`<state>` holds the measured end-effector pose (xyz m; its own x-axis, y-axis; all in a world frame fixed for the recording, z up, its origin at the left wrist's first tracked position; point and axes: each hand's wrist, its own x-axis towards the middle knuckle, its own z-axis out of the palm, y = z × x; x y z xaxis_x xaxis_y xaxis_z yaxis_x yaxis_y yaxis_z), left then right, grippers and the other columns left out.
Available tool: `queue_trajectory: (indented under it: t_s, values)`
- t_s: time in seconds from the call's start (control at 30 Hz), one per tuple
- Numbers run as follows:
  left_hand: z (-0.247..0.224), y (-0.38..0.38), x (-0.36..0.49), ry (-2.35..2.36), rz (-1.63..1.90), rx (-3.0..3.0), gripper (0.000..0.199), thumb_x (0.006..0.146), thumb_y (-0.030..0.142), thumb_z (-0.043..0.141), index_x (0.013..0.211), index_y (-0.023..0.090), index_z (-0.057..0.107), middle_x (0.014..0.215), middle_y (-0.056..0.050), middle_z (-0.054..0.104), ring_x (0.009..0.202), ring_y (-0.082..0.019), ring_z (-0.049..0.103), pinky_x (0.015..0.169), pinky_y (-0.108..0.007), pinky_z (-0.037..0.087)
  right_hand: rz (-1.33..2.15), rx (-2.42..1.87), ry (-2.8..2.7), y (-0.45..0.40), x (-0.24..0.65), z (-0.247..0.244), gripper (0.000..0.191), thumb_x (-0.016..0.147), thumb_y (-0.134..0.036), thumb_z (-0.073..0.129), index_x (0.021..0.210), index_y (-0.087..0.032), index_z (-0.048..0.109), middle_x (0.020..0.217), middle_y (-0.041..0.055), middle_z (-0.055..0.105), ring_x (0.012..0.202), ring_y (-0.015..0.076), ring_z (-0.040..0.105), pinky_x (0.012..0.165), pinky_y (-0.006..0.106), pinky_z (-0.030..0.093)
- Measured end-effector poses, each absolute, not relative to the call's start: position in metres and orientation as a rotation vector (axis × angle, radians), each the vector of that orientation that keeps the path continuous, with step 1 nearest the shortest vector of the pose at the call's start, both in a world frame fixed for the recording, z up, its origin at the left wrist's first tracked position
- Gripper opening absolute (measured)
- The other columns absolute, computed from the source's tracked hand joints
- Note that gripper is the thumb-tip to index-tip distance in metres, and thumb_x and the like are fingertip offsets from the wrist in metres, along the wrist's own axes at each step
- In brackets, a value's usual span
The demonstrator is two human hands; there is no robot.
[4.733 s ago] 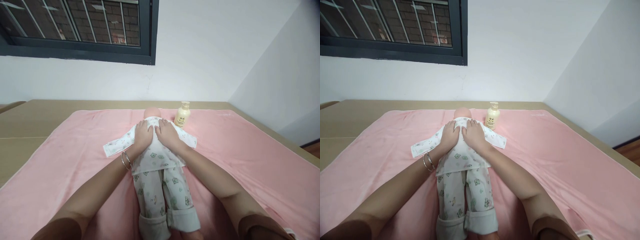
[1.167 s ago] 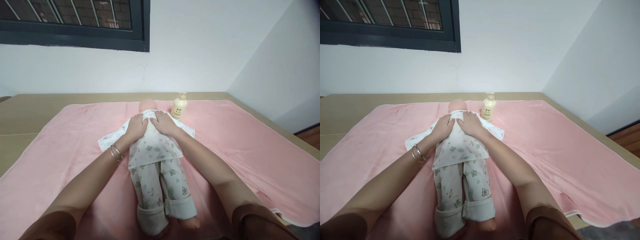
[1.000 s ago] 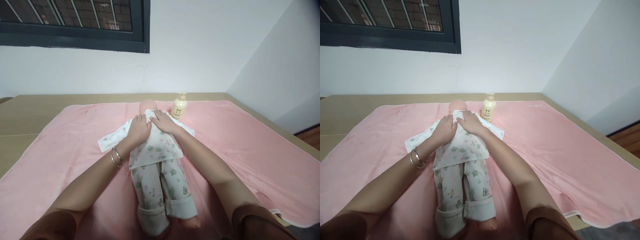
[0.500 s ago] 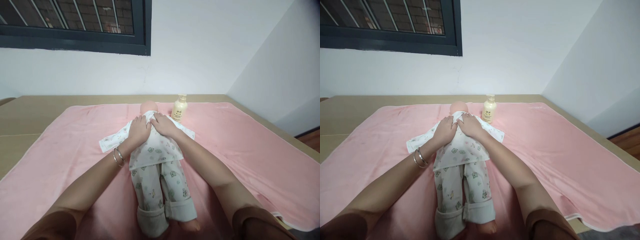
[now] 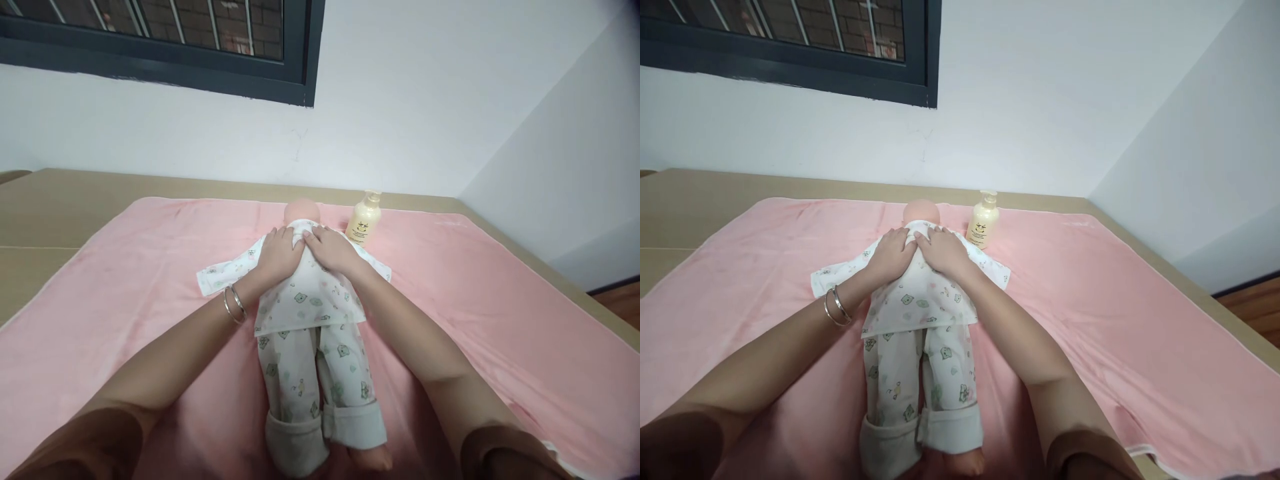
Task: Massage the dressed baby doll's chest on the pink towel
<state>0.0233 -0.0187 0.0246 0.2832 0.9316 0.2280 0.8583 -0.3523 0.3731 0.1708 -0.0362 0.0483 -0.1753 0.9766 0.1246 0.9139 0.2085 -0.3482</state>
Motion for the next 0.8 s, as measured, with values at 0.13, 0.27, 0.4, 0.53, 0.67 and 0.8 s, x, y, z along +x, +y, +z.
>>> queue_trajectory:
  t_s: [0.13,0.27,0.4,0.53,0.67,0.8]
  values:
    - [0.024,-0.033,0.032,1.684,0.592,2.457,0.050,0.095,0.021,0.031,0.136,0.001,0.051,0.145,-0.021,0.054,0.142,-0.034,0.042,0.123,-0.047,0.028,0.317,-1.859,-2.075,-0.022,0.176,0.040,0.057,0.107,-0.050,0.022,0.127,-0.011,0.059,0.138,0.0187,0.062,0.127,0.0327,0.056,0.103,0.042,0.040]
    - [0.027,-0.023,0.027,1.656,0.612,2.372,0.042,0.094,0.024,0.033,0.122,0.006,0.060,0.133,-0.020,0.062,0.127,-0.032,0.055,0.113,-0.045,0.040,0.253,-1.884,-2.109,-0.030,0.169,0.040,0.057,0.106,-0.050,0.024,0.128,-0.012,0.059,0.138,0.0183,0.062,0.128,0.0335,0.055,0.106,0.044,0.038]
    - [0.026,-0.006,0.017,1.654,0.605,2.240,0.040,0.095,0.032,0.034,0.112,0.011,0.063,0.121,-0.018,0.069,0.113,-0.032,0.063,0.099,-0.044,0.049,0.154,-1.869,-2.156,-0.046,0.161,0.043,0.055,0.106,-0.047,0.025,0.128,-0.011,0.060,0.140,0.0189,0.060,0.132,0.0345,0.050,0.109,0.047,0.035]
    - [0.023,-0.008,0.018,1.709,0.602,2.309,0.044,0.097,0.034,0.033,0.118,0.009,0.062,0.120,-0.020,0.068,0.115,-0.033,0.062,0.100,-0.044,0.048,0.180,-1.855,-2.129,-0.042,0.163,0.041,0.056,0.106,-0.049,0.025,0.128,-0.012,0.061,0.138,0.0176,0.062,0.129,0.0346,0.053,0.106,0.046,0.038]
    - [0.022,-0.020,0.026,1.781,0.600,2.401,0.044,0.098,0.031,0.032,0.121,0.007,0.061,0.121,-0.021,0.067,0.117,-0.035,0.060,0.104,-0.047,0.045,0.222,-1.867,-2.074,-0.027,0.168,0.036,0.056,0.105,-0.049,0.029,0.137,-0.011,0.056,0.139,0.0177,0.061,0.129,0.0327,0.055,0.107,0.042,0.038]
    - [0.023,-0.023,0.027,1.788,0.595,2.408,0.044,0.097,0.029,0.033,0.125,0.007,0.060,0.123,-0.021,0.066,0.119,-0.035,0.059,0.106,-0.047,0.044,0.213,-1.858,-2.068,-0.024,0.169,0.031,0.058,0.105,-0.047,0.030,0.144,-0.009,0.050,0.144,0.0185,0.057,0.135,0.0310,0.051,0.111,0.040,0.034]
